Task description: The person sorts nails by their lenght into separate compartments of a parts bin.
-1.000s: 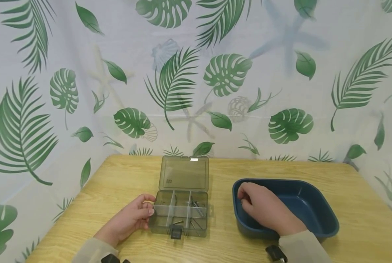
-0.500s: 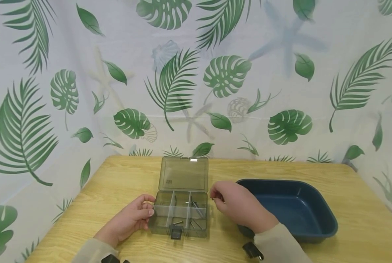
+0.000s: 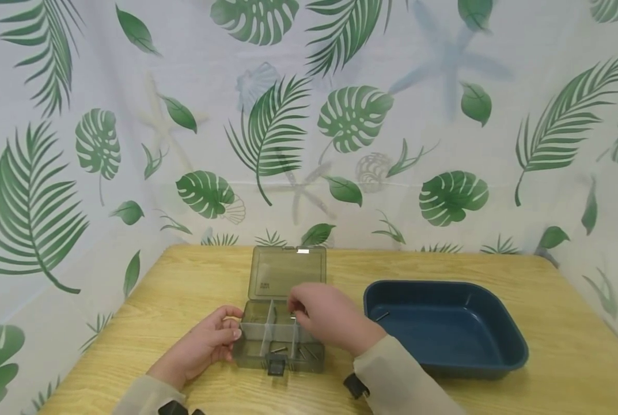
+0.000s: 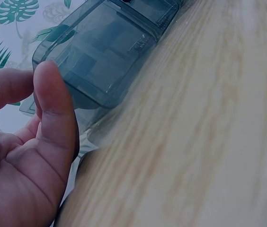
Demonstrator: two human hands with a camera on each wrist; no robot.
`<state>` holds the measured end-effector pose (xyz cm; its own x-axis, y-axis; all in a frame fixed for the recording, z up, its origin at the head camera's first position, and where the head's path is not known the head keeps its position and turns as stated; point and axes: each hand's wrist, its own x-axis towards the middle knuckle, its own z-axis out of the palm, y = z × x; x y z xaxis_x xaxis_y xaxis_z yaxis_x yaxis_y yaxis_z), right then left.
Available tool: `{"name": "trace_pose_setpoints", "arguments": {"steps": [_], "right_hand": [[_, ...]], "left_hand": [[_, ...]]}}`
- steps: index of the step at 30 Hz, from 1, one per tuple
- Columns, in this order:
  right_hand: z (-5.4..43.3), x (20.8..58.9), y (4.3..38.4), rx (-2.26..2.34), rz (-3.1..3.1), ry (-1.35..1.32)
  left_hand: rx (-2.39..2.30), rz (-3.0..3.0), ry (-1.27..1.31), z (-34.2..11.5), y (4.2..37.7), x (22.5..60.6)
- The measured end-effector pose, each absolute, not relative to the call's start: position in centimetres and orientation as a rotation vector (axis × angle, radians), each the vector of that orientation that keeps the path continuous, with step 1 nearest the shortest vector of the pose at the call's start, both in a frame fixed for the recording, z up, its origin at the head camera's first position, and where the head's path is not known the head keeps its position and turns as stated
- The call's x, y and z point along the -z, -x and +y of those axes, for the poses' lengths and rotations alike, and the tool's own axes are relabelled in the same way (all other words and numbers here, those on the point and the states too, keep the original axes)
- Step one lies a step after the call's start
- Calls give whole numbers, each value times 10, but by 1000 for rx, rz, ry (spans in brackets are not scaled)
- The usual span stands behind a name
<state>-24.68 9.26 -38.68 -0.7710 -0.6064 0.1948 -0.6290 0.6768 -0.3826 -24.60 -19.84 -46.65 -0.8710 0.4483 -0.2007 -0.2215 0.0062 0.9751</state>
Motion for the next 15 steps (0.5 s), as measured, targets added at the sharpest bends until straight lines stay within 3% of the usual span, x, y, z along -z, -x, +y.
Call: {"name": "trace_pose_setpoints", "arguments": {"steps": [15], "right_hand": [[63, 388, 255, -662, -2793, -1087]], "left_hand": [[-1924, 1816, -233, -199, 246, 466]]}}
